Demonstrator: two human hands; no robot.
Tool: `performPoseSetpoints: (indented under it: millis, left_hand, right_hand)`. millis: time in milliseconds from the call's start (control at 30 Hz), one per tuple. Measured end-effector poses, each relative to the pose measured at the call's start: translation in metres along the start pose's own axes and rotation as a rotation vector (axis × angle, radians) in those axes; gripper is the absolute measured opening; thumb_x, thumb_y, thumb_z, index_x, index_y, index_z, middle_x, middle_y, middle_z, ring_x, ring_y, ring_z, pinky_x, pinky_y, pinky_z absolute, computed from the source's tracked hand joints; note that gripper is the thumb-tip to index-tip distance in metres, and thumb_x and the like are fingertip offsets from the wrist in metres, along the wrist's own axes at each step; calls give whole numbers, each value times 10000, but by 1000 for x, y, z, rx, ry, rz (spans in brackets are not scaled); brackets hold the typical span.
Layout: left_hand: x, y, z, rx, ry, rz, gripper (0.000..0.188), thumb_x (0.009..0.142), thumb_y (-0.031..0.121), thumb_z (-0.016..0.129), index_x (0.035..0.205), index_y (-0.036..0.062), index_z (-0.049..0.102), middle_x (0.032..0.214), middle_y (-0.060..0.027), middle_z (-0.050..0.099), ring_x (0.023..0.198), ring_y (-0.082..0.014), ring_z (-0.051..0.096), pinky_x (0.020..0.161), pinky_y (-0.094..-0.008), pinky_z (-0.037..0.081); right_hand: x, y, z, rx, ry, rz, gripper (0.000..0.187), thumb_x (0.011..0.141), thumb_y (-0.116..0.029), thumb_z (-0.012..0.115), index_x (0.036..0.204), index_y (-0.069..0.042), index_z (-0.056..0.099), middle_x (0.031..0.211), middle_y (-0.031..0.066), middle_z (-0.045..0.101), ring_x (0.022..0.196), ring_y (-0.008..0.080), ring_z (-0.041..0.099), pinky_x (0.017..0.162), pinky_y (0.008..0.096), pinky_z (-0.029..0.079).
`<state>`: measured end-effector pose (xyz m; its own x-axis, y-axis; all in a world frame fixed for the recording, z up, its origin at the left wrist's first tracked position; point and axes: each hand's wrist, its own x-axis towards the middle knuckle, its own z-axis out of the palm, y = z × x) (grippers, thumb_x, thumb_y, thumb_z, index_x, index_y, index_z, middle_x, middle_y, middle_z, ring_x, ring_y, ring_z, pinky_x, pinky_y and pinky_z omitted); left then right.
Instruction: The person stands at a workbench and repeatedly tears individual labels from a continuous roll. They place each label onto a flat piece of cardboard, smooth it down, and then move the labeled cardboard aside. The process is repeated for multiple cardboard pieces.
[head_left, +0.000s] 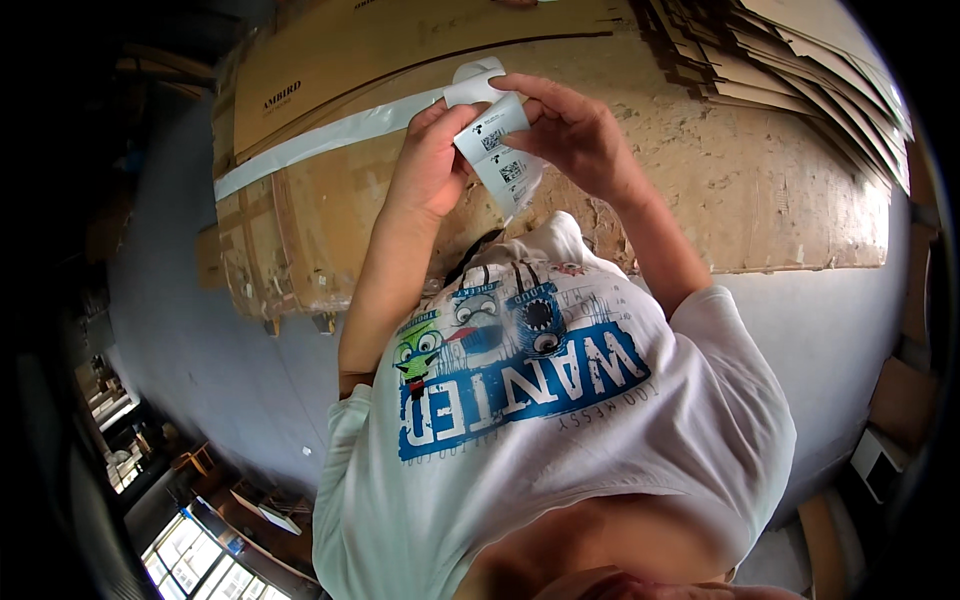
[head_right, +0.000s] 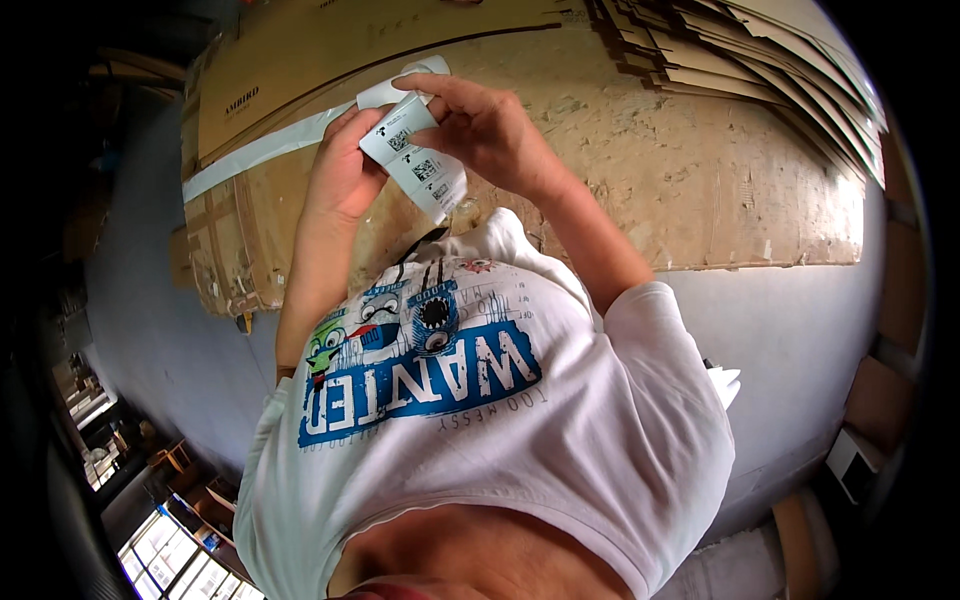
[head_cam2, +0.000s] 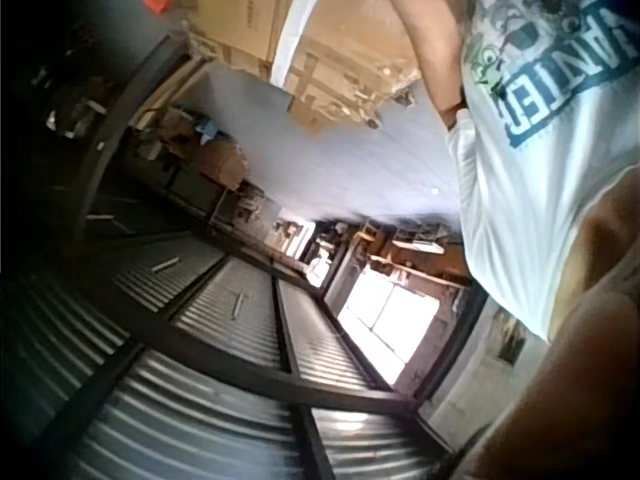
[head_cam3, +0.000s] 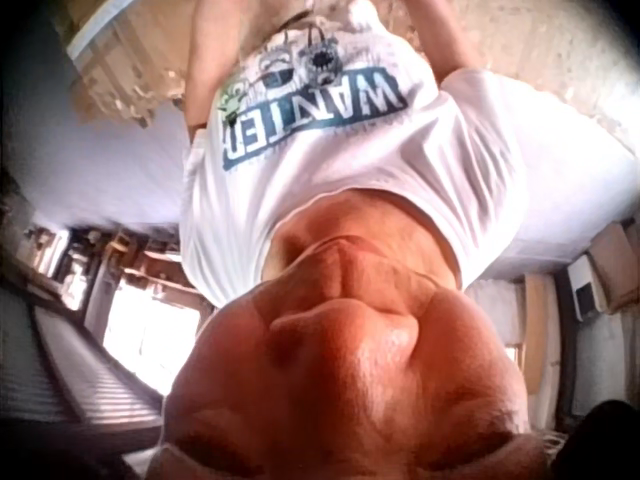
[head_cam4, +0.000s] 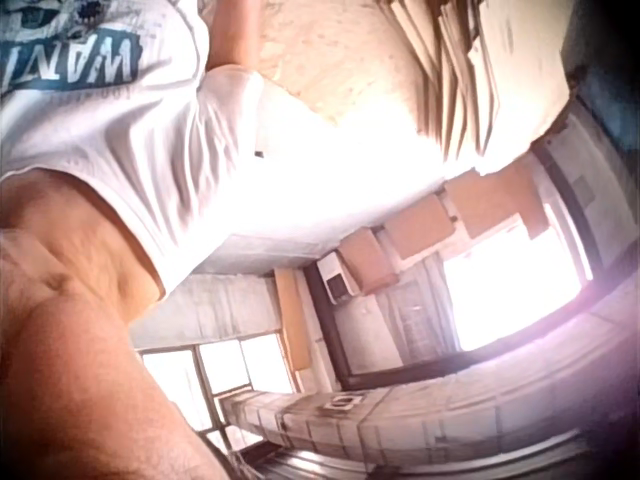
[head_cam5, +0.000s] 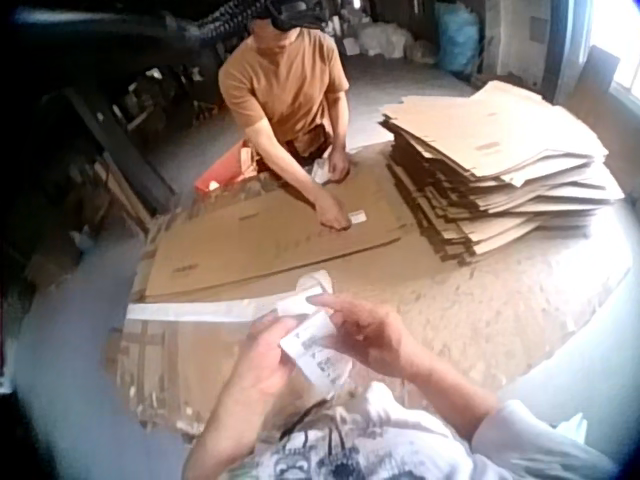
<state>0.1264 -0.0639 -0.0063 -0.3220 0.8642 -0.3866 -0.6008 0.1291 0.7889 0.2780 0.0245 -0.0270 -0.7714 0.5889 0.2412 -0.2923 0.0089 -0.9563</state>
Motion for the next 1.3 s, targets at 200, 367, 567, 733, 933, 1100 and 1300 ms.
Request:
performPoseSetpoints:
  millis: [200,367,567,733,933,1100,1300]
  left_hand:
    - [0,-3,-8,86,22,42,189,841,79,516,983,-19,593,863,-50,621,743,-112,592,622,-249,485]
    - [10,0,-7,110,82,69,192,822,60,529,985,-24,585,855,-57,611,734,-119,591,597,-256,485]
    - [28,-7,-32,46,189,-48,242,801,40,539,1025,-48,557,894,-98,607,757,-178,609,624,-288,504]
    - [56,-31,-72,-161,242,-198,322,819,70,506,1116,-55,520,994,-147,605,890,-245,616,755,-370,520]
    - [65,-29,-78,-209,306,-267,349,852,102,481,1169,-44,497,1048,-140,596,908,-230,616,752,-354,526]
    - [85,-25,-45,-82,257,-149,283,864,110,514,1109,-29,535,992,-107,610,836,-187,619,649,-297,517]
    - [94,-23,-35,-69,223,-180,253,856,111,530,1069,-25,551,920,-73,607,753,-132,597,567,-248,477]
  right_hand:
    - [2,6,7,-4,1,76,271,808,26,621,1073,-14,578,860,44,641,767,76,594,676,224,495]
    - [7,11,9,-209,45,13,247,811,21,622,1054,-4,588,897,41,634,831,91,600,735,239,493]
    - [17,29,1,-133,16,58,167,787,12,637,951,-25,642,826,43,616,798,135,595,745,255,484]
    - [32,54,-4,-240,192,-93,106,750,23,667,835,-39,677,1006,57,573,842,174,572,765,272,474]
    - [50,58,-21,-254,163,31,318,753,-98,711,1061,-77,631,998,85,568,821,198,582,718,278,486]
    - [56,69,-22,-322,-86,264,415,730,-156,735,1125,-138,610,967,100,569,796,222,590,678,303,493]
    - [54,76,-25,-390,121,-10,323,688,-52,735,999,-90,656,964,77,546,802,220,575,710,299,495]
